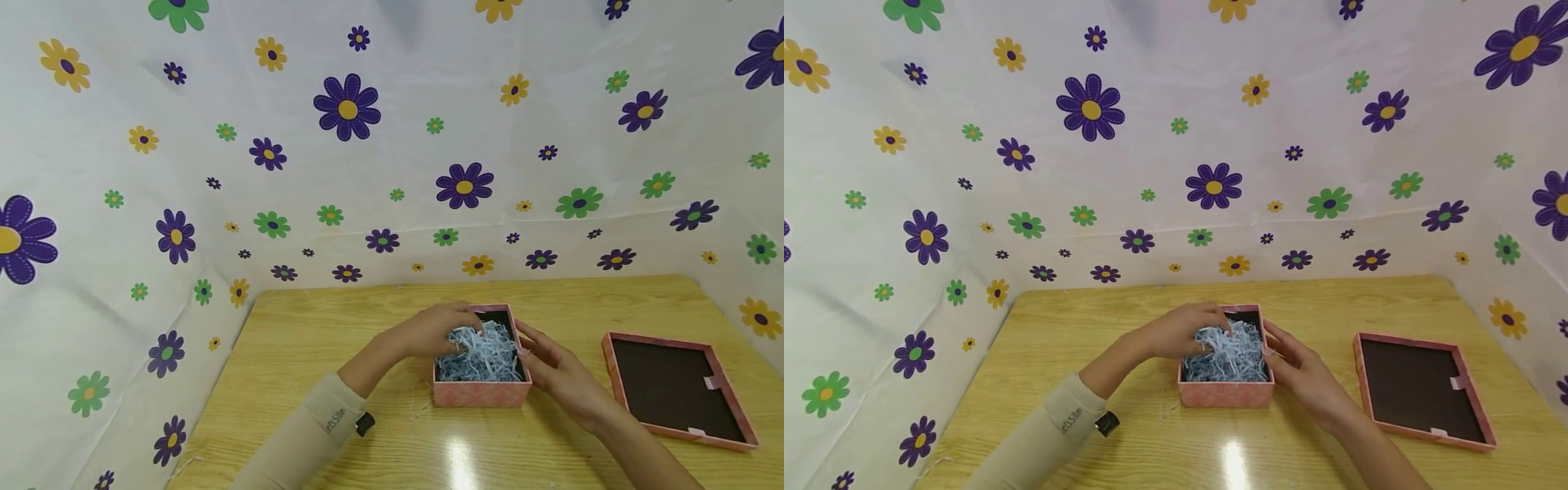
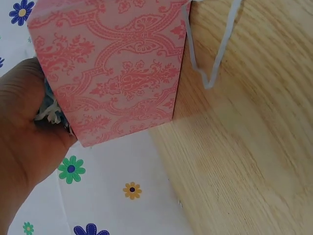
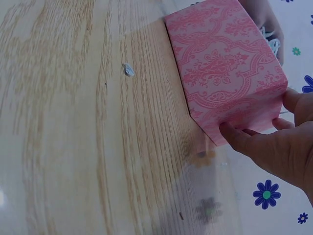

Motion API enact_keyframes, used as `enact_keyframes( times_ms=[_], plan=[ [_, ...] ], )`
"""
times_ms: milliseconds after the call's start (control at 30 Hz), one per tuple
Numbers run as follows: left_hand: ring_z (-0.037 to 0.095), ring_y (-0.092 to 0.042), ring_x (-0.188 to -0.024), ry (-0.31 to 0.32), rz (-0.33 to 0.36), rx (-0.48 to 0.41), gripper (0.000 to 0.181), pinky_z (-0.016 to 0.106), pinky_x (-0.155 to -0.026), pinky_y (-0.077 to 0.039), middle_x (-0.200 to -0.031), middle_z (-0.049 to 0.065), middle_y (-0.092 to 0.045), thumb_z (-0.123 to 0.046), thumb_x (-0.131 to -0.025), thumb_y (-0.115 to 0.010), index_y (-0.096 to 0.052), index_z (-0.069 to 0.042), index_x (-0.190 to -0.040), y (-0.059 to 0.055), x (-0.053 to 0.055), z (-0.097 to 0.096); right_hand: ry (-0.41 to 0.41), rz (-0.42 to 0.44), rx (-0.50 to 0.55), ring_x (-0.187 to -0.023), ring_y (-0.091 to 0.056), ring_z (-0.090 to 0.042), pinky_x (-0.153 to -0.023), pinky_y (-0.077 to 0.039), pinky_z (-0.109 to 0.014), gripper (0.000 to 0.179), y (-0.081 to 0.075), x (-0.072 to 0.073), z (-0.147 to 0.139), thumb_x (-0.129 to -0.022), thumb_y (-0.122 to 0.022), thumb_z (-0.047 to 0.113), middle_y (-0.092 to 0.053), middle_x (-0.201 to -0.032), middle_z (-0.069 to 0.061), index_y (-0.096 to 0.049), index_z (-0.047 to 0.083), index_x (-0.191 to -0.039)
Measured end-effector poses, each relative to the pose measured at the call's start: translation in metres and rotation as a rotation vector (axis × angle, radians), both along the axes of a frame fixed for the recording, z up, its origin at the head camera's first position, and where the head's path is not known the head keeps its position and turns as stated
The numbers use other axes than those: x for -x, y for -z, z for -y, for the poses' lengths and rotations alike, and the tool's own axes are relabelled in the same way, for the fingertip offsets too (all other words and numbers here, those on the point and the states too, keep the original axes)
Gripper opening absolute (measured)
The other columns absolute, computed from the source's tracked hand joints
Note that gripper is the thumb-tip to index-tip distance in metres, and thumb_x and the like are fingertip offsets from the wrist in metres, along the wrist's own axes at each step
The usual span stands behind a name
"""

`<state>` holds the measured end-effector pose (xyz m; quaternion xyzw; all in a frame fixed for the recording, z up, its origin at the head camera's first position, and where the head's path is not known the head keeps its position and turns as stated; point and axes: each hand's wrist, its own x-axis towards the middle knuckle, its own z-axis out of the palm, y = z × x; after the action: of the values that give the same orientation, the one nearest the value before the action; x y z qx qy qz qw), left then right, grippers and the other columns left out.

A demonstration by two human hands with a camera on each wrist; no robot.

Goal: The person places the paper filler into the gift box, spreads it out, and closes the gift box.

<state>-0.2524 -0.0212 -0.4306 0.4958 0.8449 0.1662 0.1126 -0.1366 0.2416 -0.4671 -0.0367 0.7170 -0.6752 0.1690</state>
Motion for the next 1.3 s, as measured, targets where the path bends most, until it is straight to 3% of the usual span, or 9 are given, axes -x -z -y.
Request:
enact_keyframes(
  times_ms=[133,367,533,633,833,933,1033,1167,1300],
  plan=[
    [0.014,-0.057,-0.134,-0.021,-0.046,0.097,0.046,0.025,-0.108,-0.049,-0.147,0.0,-0.059,-0.021,-0.098,-0.078,-0.065,-0.019,-0.143,0.002,-0.004,-0.008,-0.004,0.001,0.006,-0.151,-0.035,-0.049,-0.109,-0.051,-0.038,0.072,0.0,0.0,-0.001,-0.113,-0.053,0.034,-0.018,-0.171,-0.029,-0.014,0.022,-0.172],
    [0.009,-0.052,-0.138,0.032,-0.043,0.159,0.051,0.024,-0.112,-0.045,-0.15,-0.004,-0.056,-0.031,-0.101,-0.075,-0.061,-0.021,-0.149,0.005,-0.014,-0.029,-0.013,-0.004,0.027,-0.151,-0.036,-0.045,-0.106,-0.052,-0.029,0.07,0.0,0.0,-0.003,-0.114,-0.049,0.033,-0.018,-0.171,-0.028,-0.013,0.022,-0.172],
    [0.009,-0.051,-0.14,0.035,-0.035,0.163,0.052,0.026,-0.112,-0.045,-0.153,-0.004,-0.053,-0.033,-0.1,-0.075,-0.061,-0.023,-0.149,0.006,-0.017,-0.032,-0.013,-0.003,0.016,-0.153,-0.03,-0.048,-0.112,-0.049,-0.04,0.069,0.0,0.0,-0.001,-0.114,-0.049,0.033,-0.019,-0.17,-0.029,-0.012,0.021,-0.172],
    [0.008,-0.052,-0.137,0.039,0.006,0.122,0.054,0.022,-0.111,-0.045,-0.15,-0.004,-0.054,-0.035,-0.098,-0.078,-0.06,-0.022,-0.148,-0.001,-0.015,-0.026,-0.012,-0.001,0.005,-0.152,-0.031,-0.049,-0.113,-0.048,-0.044,0.07,0.0,0.0,0.0,-0.114,-0.05,0.033,-0.02,-0.17,-0.03,-0.012,0.022,-0.172],
    [0.011,-0.049,-0.139,0.052,0.088,-0.01,0.059,0.026,-0.114,-0.043,-0.154,-0.004,-0.049,-0.04,-0.095,-0.081,-0.06,-0.024,-0.148,-0.028,-0.007,-0.006,-0.012,-0.017,0.002,-0.152,-0.031,-0.051,-0.11,-0.05,-0.042,0.071,-0.001,0.0,-0.001,-0.113,-0.051,0.033,-0.018,-0.171,-0.03,-0.013,0.021,-0.172],
    [0.012,-0.052,-0.134,0.059,0.074,-0.066,0.046,0.026,-0.113,-0.044,-0.147,-0.003,-0.054,-0.036,-0.099,-0.077,-0.066,-0.022,-0.141,-0.038,-0.004,0.0,-0.016,-0.02,0.008,-0.152,-0.031,-0.051,-0.11,-0.051,-0.04,0.071,0.0,0.0,-0.001,-0.113,-0.052,0.033,-0.018,-0.171,-0.029,-0.014,0.02,-0.172],
    [0.009,-0.061,-0.115,0.089,0.057,-0.097,0.025,0.024,-0.103,-0.051,-0.127,-0.004,-0.065,-0.025,-0.102,-0.074,-0.073,-0.018,-0.126,-0.041,-0.002,-0.001,-0.015,-0.018,0.013,-0.152,-0.032,-0.051,-0.109,-0.052,-0.038,0.071,0.0,0.0,-0.001,-0.113,-0.052,0.033,-0.018,-0.171,-0.029,-0.014,0.02,-0.172],
    [0.003,-0.063,-0.094,0.123,0.035,-0.039,0.008,0.018,-0.086,-0.053,-0.105,-0.009,-0.068,-0.015,-0.101,-0.074,-0.075,-0.019,-0.108,-0.034,-0.002,-0.01,-0.011,-0.016,0.016,-0.152,-0.032,-0.05,-0.109,-0.052,-0.038,0.07,0.0,0.0,-0.001,-0.114,-0.05,0.033,-0.018,-0.171,-0.03,-0.014,0.02,-0.172],
    [0.004,-0.063,-0.11,0.119,0.017,0.126,0.02,0.016,-0.094,-0.05,-0.117,-0.009,-0.07,-0.019,-0.097,-0.08,-0.076,-0.021,-0.116,-0.024,-0.008,-0.02,-0.01,-0.011,0.015,-0.154,-0.029,-0.05,-0.111,-0.05,-0.042,0.07,0.0,0.0,-0.001,-0.114,-0.05,0.032,-0.016,-0.171,-0.03,-0.013,0.021,-0.172]
  ],
)
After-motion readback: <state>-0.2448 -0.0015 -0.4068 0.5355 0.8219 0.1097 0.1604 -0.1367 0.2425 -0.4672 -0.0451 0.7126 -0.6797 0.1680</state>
